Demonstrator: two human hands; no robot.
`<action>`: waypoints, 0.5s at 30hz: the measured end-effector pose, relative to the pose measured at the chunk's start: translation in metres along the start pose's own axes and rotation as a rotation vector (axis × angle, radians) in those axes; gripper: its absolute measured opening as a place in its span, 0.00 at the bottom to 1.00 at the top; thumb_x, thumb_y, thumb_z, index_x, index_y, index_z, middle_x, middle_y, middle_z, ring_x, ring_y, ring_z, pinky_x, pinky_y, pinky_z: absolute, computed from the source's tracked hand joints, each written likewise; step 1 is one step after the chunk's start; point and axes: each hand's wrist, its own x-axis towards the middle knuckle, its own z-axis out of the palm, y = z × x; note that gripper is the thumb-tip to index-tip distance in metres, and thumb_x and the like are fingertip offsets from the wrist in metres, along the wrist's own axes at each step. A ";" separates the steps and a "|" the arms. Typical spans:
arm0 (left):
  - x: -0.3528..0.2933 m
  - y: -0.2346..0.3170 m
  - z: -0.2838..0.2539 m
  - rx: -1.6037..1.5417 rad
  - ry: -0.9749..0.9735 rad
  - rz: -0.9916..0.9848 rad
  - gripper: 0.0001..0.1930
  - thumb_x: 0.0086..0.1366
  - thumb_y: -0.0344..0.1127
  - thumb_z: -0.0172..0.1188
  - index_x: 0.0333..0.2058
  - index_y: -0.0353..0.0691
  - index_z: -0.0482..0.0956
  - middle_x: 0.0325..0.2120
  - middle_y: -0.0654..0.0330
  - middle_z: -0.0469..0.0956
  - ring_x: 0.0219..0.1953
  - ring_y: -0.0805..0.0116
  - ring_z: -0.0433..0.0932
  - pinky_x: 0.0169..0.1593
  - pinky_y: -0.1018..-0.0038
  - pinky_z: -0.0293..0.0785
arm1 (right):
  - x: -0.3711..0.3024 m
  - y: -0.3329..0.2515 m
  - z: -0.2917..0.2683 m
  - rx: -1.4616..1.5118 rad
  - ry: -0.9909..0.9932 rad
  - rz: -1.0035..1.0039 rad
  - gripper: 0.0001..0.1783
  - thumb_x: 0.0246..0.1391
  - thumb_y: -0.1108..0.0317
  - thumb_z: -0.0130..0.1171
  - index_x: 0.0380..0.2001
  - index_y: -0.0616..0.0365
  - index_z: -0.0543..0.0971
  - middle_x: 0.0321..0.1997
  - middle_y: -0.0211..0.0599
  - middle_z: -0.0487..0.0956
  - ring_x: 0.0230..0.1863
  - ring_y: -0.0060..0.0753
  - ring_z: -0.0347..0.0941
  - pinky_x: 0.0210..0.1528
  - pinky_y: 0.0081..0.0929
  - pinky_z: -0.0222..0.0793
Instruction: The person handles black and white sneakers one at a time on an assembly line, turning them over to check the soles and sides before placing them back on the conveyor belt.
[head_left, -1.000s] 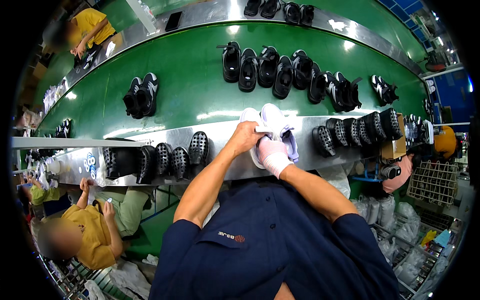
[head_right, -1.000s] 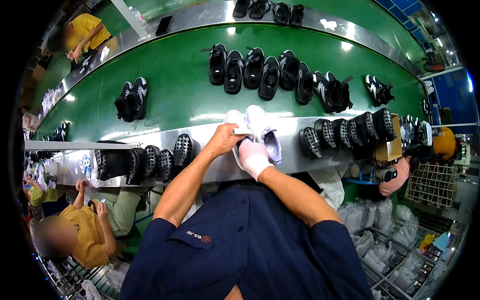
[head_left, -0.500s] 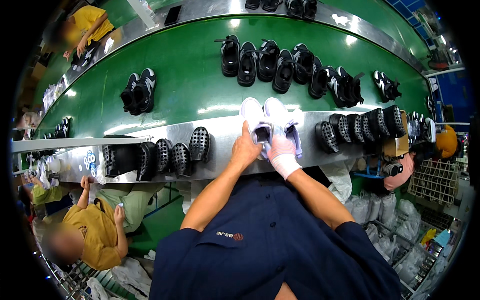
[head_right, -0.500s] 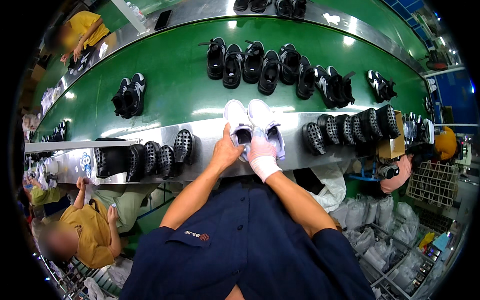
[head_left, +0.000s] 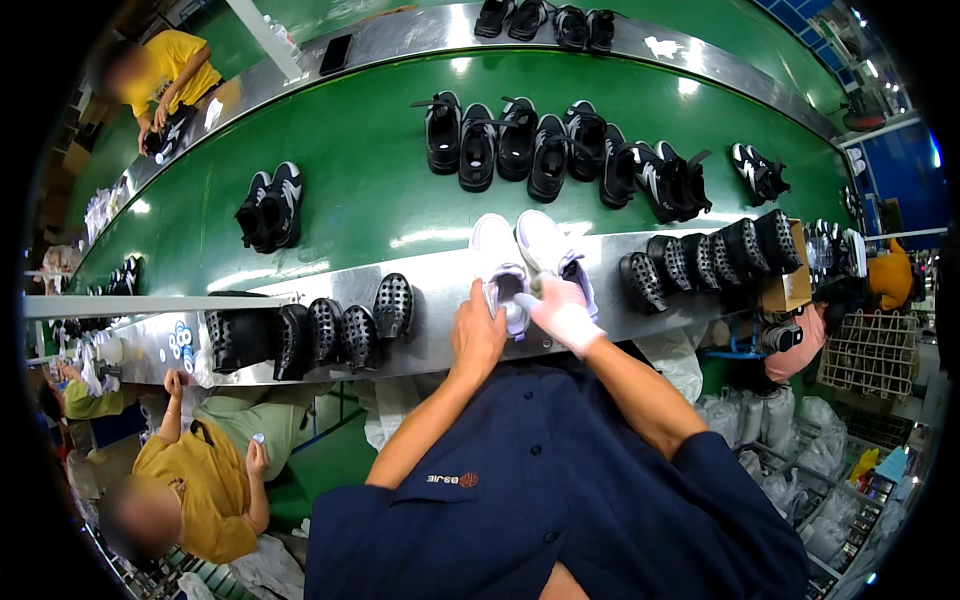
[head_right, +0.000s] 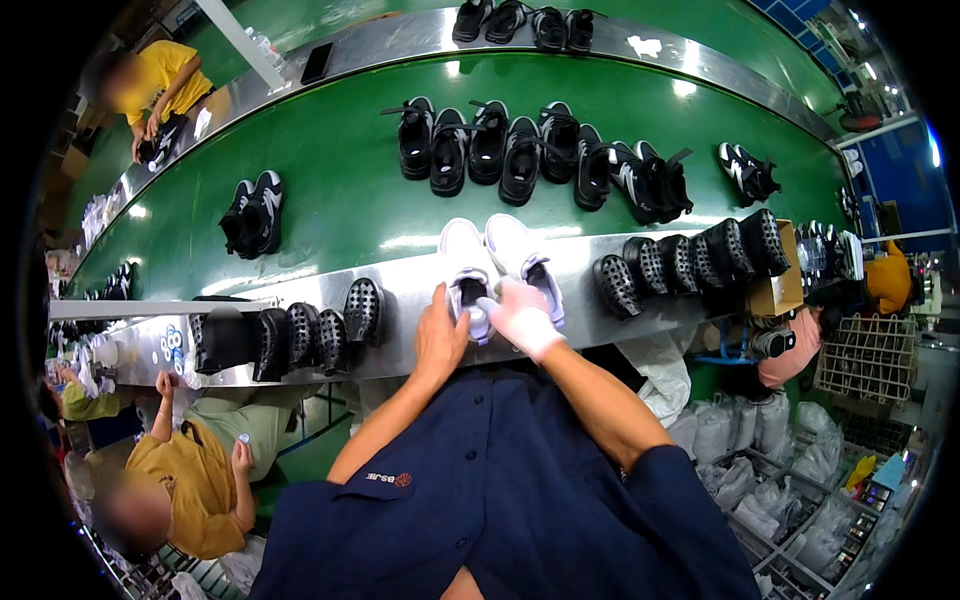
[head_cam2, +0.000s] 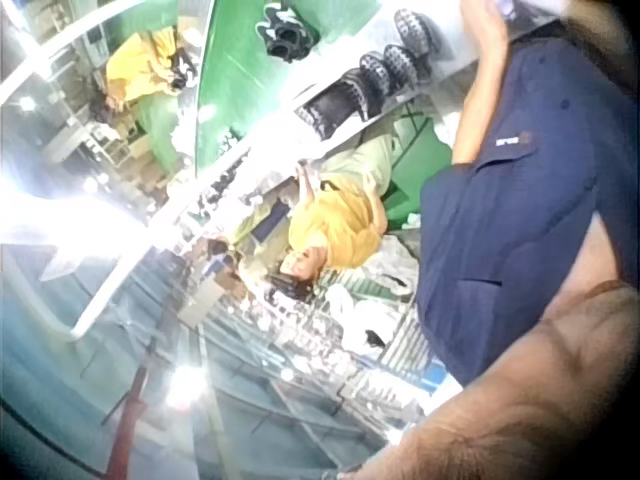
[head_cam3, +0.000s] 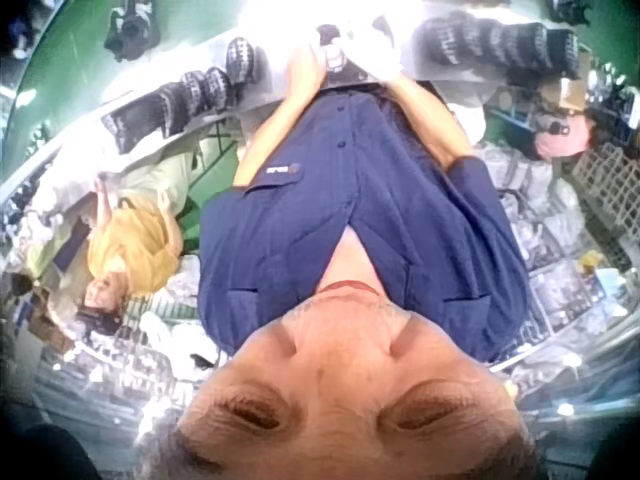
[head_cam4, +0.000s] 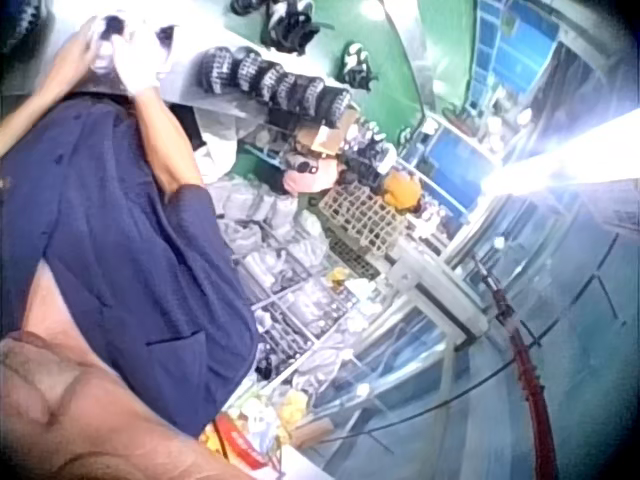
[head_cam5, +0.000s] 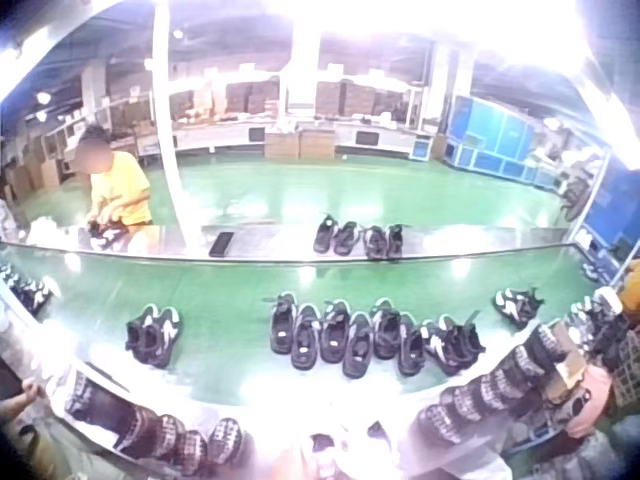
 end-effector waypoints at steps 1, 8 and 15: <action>-0.013 -0.002 -0.004 0.054 0.106 0.078 0.34 0.61 0.32 0.65 0.66 0.37 0.67 0.40 0.41 0.79 0.45 0.39 0.77 0.50 0.50 0.75 | -0.019 0.000 -0.024 0.094 0.070 0.000 0.22 0.55 0.53 0.65 0.41 0.62 0.83 0.41 0.61 0.84 0.46 0.60 0.82 0.49 0.49 0.76; -0.012 0.056 0.014 0.151 -0.475 0.285 0.28 0.57 0.40 0.74 0.56 0.43 0.78 0.43 0.39 0.77 0.48 0.39 0.77 0.49 0.51 0.78 | 0.020 0.094 -0.004 0.122 0.051 0.274 0.18 0.49 0.64 0.64 0.41 0.65 0.80 0.42 0.62 0.82 0.47 0.60 0.80 0.50 0.44 0.76; 0.034 0.069 -0.014 0.336 -0.318 0.194 0.20 0.60 0.49 0.72 0.43 0.40 0.86 0.32 0.44 0.83 0.38 0.43 0.83 0.42 0.52 0.81 | 0.042 0.090 -0.061 0.388 0.171 0.159 0.25 0.54 0.54 0.69 0.49 0.62 0.83 0.47 0.52 0.85 0.47 0.50 0.83 0.53 0.39 0.77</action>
